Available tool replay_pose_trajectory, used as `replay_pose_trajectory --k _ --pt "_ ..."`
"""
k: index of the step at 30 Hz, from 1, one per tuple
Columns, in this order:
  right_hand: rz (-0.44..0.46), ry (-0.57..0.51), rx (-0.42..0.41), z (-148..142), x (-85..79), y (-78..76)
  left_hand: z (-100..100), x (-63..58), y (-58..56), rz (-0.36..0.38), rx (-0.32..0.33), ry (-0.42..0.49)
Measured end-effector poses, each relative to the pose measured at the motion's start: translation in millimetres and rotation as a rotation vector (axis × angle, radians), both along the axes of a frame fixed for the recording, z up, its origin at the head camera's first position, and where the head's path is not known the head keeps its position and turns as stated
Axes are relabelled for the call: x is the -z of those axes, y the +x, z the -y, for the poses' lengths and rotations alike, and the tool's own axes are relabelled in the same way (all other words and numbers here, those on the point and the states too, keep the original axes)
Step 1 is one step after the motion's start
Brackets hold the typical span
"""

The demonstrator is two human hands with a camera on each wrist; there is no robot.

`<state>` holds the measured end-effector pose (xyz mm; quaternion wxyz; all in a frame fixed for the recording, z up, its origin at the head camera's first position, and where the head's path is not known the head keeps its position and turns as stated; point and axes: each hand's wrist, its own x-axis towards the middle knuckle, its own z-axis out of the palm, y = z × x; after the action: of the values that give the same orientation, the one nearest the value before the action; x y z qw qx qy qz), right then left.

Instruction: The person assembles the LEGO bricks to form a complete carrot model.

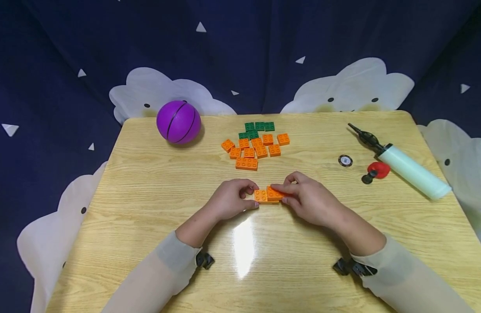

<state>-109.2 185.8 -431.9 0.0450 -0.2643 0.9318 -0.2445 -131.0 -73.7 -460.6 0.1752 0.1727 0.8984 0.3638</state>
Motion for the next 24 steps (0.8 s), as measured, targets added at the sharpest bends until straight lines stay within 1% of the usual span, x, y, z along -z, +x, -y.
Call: replay_pose_trajectory --k 9,16,24 --pt "-0.030 0.050 -0.002 3.4 -0.8 3.5 0.2 0.9 -0.2 -0.007 0.001 -0.001" --pt "-0.059 0.069 -0.007 6.4 -1.5 5.6 -0.5 0.6 0.1 -0.012 0.004 -0.012" --pt "-0.091 0.087 -0.007 6.8 1.3 5.9 -1.8 -1.0 -0.1 -0.009 0.008 -0.023"
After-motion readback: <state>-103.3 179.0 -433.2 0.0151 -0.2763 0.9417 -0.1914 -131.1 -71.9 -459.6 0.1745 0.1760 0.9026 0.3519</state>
